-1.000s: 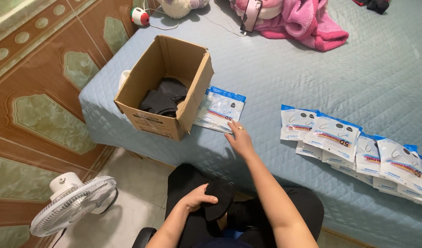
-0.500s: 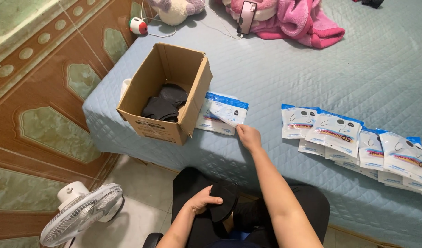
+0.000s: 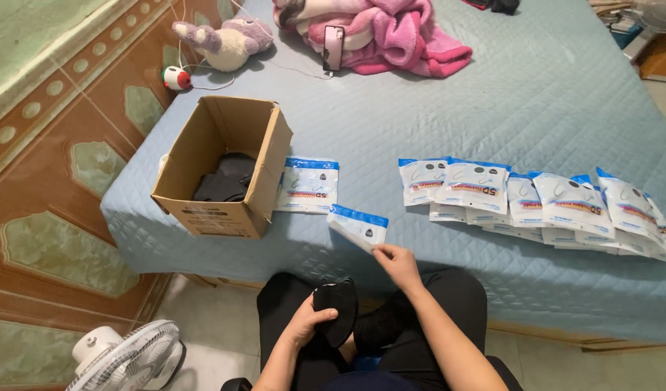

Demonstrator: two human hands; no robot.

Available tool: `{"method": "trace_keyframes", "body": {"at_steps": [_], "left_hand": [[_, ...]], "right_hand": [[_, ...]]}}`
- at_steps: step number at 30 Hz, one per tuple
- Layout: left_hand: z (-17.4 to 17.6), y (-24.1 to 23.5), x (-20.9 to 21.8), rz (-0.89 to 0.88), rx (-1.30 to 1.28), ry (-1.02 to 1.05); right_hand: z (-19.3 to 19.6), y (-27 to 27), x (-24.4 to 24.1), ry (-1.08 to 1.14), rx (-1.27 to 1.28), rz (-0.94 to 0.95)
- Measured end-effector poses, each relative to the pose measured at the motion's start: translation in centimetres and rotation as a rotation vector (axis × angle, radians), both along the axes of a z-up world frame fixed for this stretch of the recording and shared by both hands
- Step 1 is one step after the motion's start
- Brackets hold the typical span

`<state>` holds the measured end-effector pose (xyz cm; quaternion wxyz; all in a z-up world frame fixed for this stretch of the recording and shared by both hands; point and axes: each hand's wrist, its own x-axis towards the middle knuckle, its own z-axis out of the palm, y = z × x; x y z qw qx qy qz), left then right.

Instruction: The person sits on the floor and packs black face masks into small plastic bags. They take masks from a cardboard box, place them into a bag, and then set the sealed bag aside on the bed next to a growing stack of packaged masks.

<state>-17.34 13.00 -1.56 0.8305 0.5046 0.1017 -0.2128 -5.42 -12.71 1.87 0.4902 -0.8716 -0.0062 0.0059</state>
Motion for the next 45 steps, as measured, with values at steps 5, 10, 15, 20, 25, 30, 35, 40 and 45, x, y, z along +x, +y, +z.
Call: {"method": "trace_keyframes", "body": {"at_steps": [5, 10, 15, 20, 25, 30, 35, 40, 45], "left_hand": [[9.6, -3.1, -2.6, -0.173, 0.270, -0.382], [12.2, -3.7, -3.2, -0.317, 0.490, -0.581], [10.8, -3.8, -4.2, -0.325, 0.568, -0.696], [9.4, -3.8, -5.2, -0.360, 0.617, -0.866], [12.5, -4.7, -7.0, -0.386, 0.675, -0.871], [13.7, -5.3, -8.3, -0.398, 0.735, -0.911], [14.2, -5.8, -9.4, -0.448, 0.731, -1.106], [13.1, -5.8, -9.7, -0.500, 0.857, -1.068], [11.4, -5.7, -9.2, -0.477, 0.933, -0.937]], "right_hand": [[0.5, -0.4, -5.7, 0.136, 0.089, 0.097], [1.4, -1.0, -9.2, 0.239, 0.310, 0.252], [2.1, -1.9, -11.0, 0.347, 0.489, 0.259], [4.0, -2.6, -12.9, 0.477, 0.626, 0.230], [4.1, -3.1, -14.1, 0.482, 0.607, 0.209], [5.3, -3.2, -15.6, 0.478, 0.574, 0.172], [6.0, -4.0, -15.8, 0.444, 0.323, 0.566], [3.7, -3.4, -15.8, 0.430, 0.008, 0.586], [0.4, -3.2, -15.1, 0.230, 0.158, 0.300]]}}
